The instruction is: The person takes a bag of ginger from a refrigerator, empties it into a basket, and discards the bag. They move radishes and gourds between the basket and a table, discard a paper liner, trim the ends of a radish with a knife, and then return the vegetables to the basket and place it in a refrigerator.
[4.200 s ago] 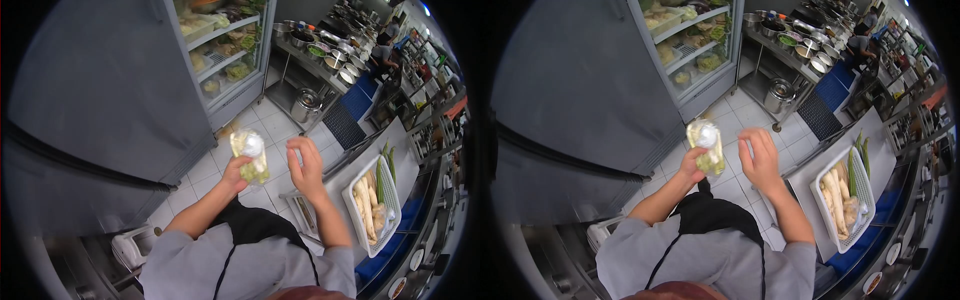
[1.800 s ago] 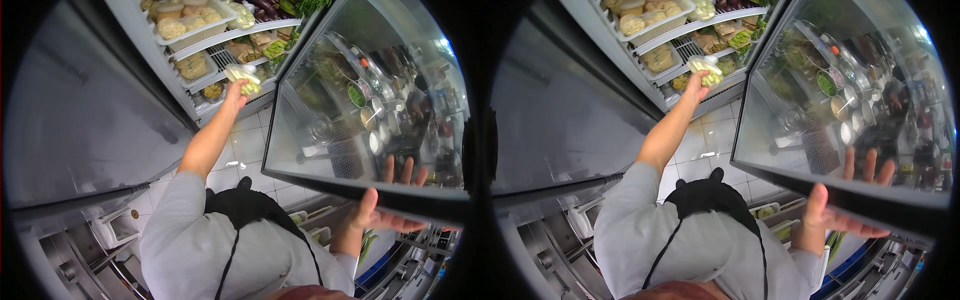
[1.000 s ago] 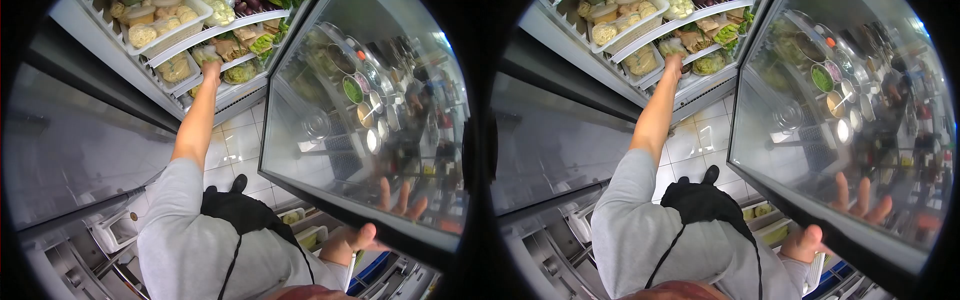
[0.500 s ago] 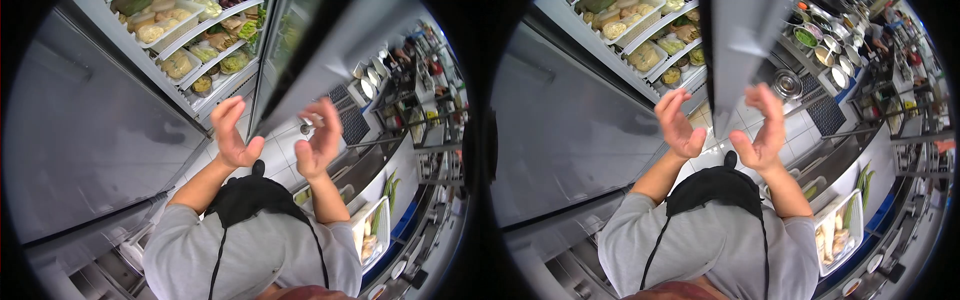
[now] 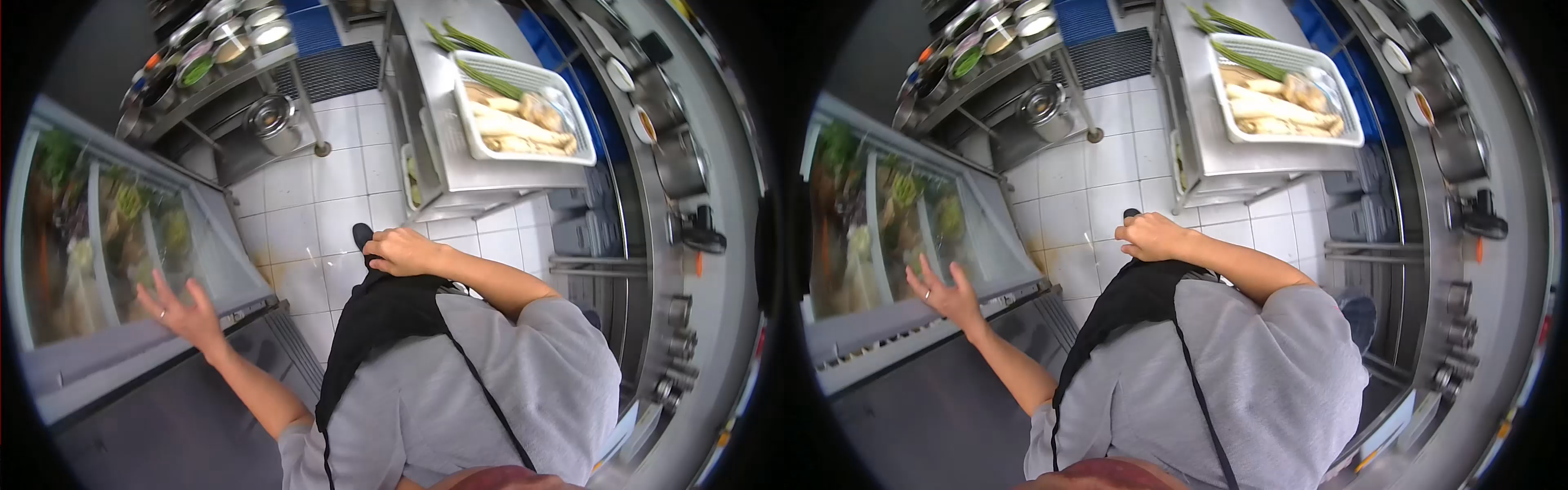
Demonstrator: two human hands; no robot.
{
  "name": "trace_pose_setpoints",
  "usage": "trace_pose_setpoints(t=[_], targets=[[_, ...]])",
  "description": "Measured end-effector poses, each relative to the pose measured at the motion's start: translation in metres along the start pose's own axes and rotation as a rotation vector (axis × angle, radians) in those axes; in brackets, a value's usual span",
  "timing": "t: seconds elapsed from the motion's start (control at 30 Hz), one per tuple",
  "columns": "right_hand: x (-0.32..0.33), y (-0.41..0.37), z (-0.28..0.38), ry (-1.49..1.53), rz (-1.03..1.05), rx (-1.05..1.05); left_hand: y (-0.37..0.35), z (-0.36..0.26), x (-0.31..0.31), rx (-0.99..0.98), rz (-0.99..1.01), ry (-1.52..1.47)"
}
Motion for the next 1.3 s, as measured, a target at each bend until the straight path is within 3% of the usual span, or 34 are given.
trace_pose_setpoints(t=[0.2,0.47,0.53,0.67,0.7,0.77,0.83,0.87,0.9,0.97,1.07,1.17,1.2,1.3], targets=[[0.001,-0.049,-0.015,-0.075,-0.026,-0.128,-0.017,0.079,-0.018,0.180,0.139,0.358],[0.039,-0.074,-0.043,-0.131,-0.115,-0.113,-0.026,0.184,-0.036,0.320,0.194,0.575],[0.060,-0.086,-0.054,-0.107,-0.174,-0.121,-0.017,0.176,-0.035,0.450,0.272,0.515],[0.112,-0.126,-0.082,-0.016,-0.285,-0.124,-0.012,0.128,-0.056,0.801,0.414,0.712],[0.128,-0.137,-0.090,0.006,-0.303,-0.109,-0.012,0.116,-0.070,0.776,0.392,0.549],[0.162,-0.162,-0.110,-0.017,-0.370,-0.087,-0.016,0.057,-0.098,0.618,0.277,0.163],[0.201,-0.187,-0.137,-0.067,-0.424,-0.107,-0.013,-0.057,-0.116,0.408,0.183,-0.161],[0.226,-0.201,-0.147,-0.048,-0.554,-0.073,-0.008,-0.125,-0.115,0.424,0.234,-0.352],[0.253,-0.215,-0.159,-0.030,-0.684,-0.041,-0.009,-0.177,-0.120,0.354,0.212,-0.287],[0.297,-0.239,-0.190,-0.066,-0.878,-0.078,0.000,-0.284,-0.115,0.340,0.241,-0.552],[0.352,-0.255,-0.240,-0.333,-0.961,-0.151,0.026,-0.413,-0.093,0.185,0.286,-0.707],[0.373,-0.245,-0.280,-0.521,-0.889,-0.201,0.046,-0.498,-0.083,-0.012,0.334,-0.758],[0.372,-0.241,-0.298,-0.394,-0.749,-0.283,0.051,-0.522,-0.084,-0.093,0.327,-0.763],[0.365,-0.235,-0.323,-0.179,-0.590,-0.308,0.058,-0.590,-0.094,-0.239,0.470,-0.848]])
Point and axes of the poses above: each hand's wrist, its own y-axis towards the middle knuckle, its own x-axis out of the back of the hand, z = x × y, the point moved 5 cm from there along y, towards the middle knuckle, and after that the axes turned 8 degrees about y, right-handed, at the moved point
